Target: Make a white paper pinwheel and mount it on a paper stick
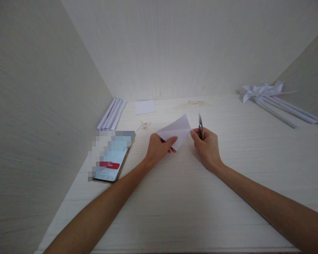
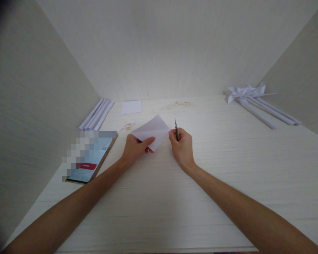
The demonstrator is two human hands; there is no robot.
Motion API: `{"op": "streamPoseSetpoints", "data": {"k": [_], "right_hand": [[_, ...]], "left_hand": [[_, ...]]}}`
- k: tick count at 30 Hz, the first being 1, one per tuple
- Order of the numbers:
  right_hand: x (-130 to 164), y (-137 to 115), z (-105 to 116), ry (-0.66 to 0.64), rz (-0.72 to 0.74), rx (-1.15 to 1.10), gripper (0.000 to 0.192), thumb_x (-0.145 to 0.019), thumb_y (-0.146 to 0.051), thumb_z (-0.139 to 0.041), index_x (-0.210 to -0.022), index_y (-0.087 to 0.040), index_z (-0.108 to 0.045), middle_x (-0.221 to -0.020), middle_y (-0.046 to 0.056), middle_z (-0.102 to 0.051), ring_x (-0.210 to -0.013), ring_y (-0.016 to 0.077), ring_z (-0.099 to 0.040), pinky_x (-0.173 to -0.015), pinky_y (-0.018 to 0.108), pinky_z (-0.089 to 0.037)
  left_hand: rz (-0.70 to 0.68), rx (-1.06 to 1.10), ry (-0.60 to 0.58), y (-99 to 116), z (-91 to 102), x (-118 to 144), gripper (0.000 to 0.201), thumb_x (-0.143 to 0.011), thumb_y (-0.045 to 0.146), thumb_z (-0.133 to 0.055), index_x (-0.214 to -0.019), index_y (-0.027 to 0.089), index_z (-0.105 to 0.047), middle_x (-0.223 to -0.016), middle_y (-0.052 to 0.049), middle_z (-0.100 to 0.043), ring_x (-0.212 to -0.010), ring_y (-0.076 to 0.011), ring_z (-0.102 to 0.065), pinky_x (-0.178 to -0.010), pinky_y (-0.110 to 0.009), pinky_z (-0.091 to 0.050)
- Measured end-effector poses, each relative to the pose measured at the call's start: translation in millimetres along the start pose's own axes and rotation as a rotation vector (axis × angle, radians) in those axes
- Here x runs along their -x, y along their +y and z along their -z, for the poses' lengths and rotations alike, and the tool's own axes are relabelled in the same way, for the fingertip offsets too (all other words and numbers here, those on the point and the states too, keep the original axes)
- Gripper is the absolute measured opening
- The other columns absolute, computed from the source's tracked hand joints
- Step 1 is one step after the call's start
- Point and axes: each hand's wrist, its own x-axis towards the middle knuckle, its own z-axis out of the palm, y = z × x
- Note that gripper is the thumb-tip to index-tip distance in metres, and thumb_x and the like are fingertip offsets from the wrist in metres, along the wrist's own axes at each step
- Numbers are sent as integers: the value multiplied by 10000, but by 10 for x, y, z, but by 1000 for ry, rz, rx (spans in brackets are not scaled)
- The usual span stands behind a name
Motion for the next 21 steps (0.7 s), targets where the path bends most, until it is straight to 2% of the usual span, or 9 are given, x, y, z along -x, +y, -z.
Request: {"op": "streamPoseSetpoints", "data": {"k": [9, 15, 18, 21], "right_hand": [[4, -2, -3, 13, -15, -4, 164, -716, -297, -533, -617, -170, -504, -485, -50, -378, -441, 76, -306, -416, 224, -227], [1, 9, 8, 23, -49, -35, 164, -724, -310, -531, -649, -164, -532, -492, -52, -382, -414, 67, -295, -384, 221, -209], [-6, 13, 4, 32, -87, -177, 157, -720, -330, -547, -690, -180, -512, -465, -76, -334, -380, 58, -272, -352, 210, -179], [1, -10, -10, -74, -154, -414, 181, -731, -372, -537, -765, -202, -482, -453, -99, -273, -346, 48, -231, -328, 193, -135]], "left_hand": [[4, 10, 45, 25, 2, -2, 215, -636, 210, -616, -444, 132, -560, -330, 10, -505, -277, -72, -415, -311, -182, -306], [-13, 54, 122, -7, 42, -33, 235, -633, 251, -620, -444, 127, -557, -340, 5, -518, -288, -70, -433, -316, -175, -316], [-17, 114, 168, -49, 66, -80, 231, -626, 283, -626, -479, 113, -575, -370, -9, -548, -311, -83, -473, -338, -181, -354], [-9, 234, 192, -91, 69, -129, 207, -611, 297, -635, -591, 93, -612, -444, -20, -596, -378, -111, -548, -388, -194, -414]]}}
